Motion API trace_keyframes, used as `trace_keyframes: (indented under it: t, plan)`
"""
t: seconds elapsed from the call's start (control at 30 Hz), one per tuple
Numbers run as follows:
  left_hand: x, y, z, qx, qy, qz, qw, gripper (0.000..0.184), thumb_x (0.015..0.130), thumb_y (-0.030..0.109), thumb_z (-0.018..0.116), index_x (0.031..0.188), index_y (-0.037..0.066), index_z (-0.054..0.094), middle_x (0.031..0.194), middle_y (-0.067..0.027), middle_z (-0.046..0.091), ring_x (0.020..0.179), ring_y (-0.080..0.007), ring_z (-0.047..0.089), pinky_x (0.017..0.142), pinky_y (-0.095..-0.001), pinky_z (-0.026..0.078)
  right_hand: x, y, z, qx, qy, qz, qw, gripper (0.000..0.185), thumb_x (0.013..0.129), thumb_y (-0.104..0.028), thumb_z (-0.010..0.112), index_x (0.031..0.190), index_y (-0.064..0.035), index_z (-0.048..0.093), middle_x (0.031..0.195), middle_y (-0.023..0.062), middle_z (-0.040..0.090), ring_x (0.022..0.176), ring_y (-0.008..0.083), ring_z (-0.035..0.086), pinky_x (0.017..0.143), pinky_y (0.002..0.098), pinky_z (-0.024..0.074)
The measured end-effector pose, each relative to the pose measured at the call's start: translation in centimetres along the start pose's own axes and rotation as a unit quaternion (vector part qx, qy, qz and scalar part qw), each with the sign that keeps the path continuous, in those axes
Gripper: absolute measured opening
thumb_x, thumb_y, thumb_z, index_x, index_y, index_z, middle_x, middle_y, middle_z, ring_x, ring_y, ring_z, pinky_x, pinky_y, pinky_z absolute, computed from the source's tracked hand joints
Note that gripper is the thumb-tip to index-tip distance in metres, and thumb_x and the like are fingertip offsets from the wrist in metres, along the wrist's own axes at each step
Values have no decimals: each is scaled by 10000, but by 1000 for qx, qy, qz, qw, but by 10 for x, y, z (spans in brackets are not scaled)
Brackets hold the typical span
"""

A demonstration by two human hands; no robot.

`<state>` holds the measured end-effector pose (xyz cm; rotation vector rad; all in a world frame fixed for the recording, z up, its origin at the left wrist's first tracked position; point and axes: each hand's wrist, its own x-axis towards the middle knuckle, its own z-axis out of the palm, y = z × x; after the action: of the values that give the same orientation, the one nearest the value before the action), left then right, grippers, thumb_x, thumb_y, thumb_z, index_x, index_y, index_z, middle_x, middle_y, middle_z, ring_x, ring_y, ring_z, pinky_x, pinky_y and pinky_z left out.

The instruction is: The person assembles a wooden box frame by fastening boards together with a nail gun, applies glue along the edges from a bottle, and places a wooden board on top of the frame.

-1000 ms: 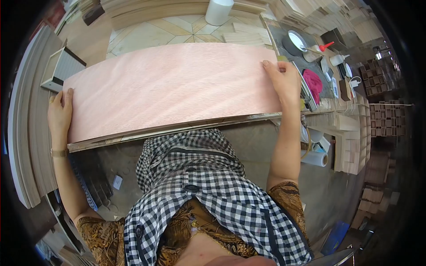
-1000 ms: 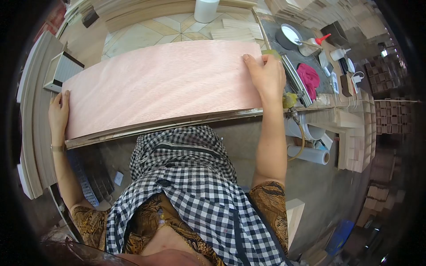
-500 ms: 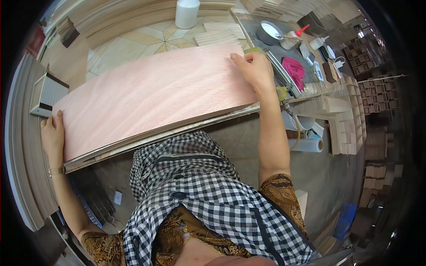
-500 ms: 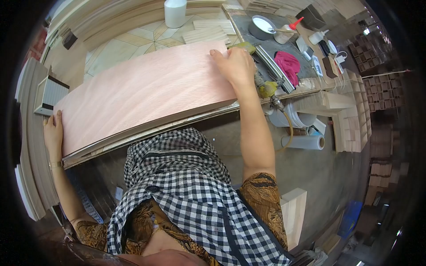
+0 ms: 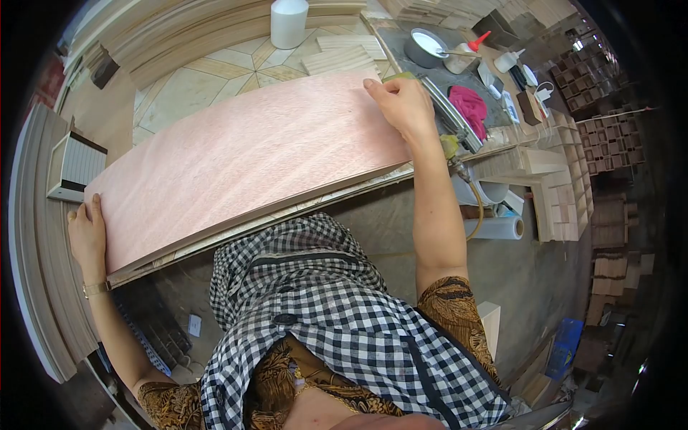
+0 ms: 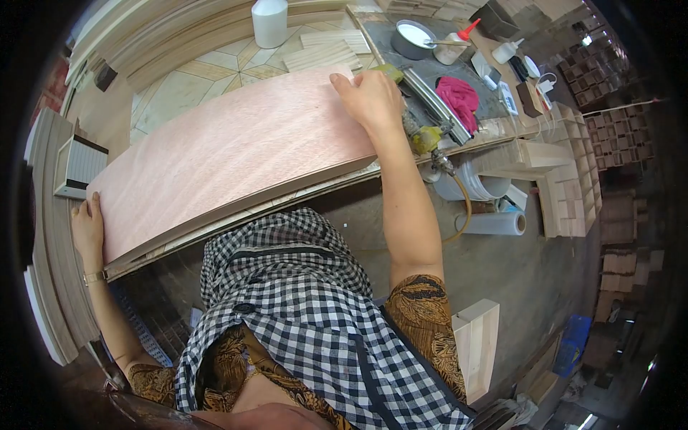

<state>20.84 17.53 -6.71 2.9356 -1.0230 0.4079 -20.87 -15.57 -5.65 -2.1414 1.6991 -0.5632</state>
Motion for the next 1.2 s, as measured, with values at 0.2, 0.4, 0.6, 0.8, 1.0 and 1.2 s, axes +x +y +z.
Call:
trace_keyframes:
  t: [0.2,0.4,0.6,0.8,1.0,1.2]
  plan:
    - [-1,2,-4,4,-14,-4,1000,639,903,517,398,1105,-62,581,1136,-332,511,1029,-435,535,866,-456,443,-1,-1,-3,18,-26,11,999,491,750,-476,617,840,4,671,813,200,658,823,335,634,759,406,475]
    - [-3,-6,-1,3,-20,13,1000,616,904,505,397,1109,-46,581,1118,-335,517,1020,-439,533,862,-457,442,-5,-2,-2,30,-8,-7,1000,460,761,-459,610,761,-4,675,751,200,649,789,342,630,743,400,475]
    - [-14,10,-19,29,-22,-4,999,585,901,500,405,1139,-6,576,1136,-295,531,1027,-429,531,861,-467,438,0,15,8,73,4,-21,997,463,758,-451,627,880,-7,674,831,185,660,811,323,634,749,378,475]
    - [-40,-37,-16,-154,95,-58,982,454,906,409,488,1128,28,599,1067,-234,591,976,-309,592,815,-378,468,-27,55,1,271,72,-59,958,358,883,-198,592,1145,45,570,1047,95,633,917,134,578,799,257,451]
    - [-112,-68,12,-521,171,-152,822,390,949,299,465,1104,-34,596,1065,-107,625,1017,-170,569,876,-279,428,-89,65,7,353,129,-29,926,328,954,-156,456,1147,91,552,1106,183,606,1024,209,580,918,314,445]
    - [-133,-56,31,-691,164,-121,694,307,900,170,569,1135,-28,583,1046,-103,632,968,-154,582,869,-263,443,-104,69,23,363,186,-21,913,340,950,-179,480,1108,109,569,1121,179,599,1027,204,576,910,300,450]
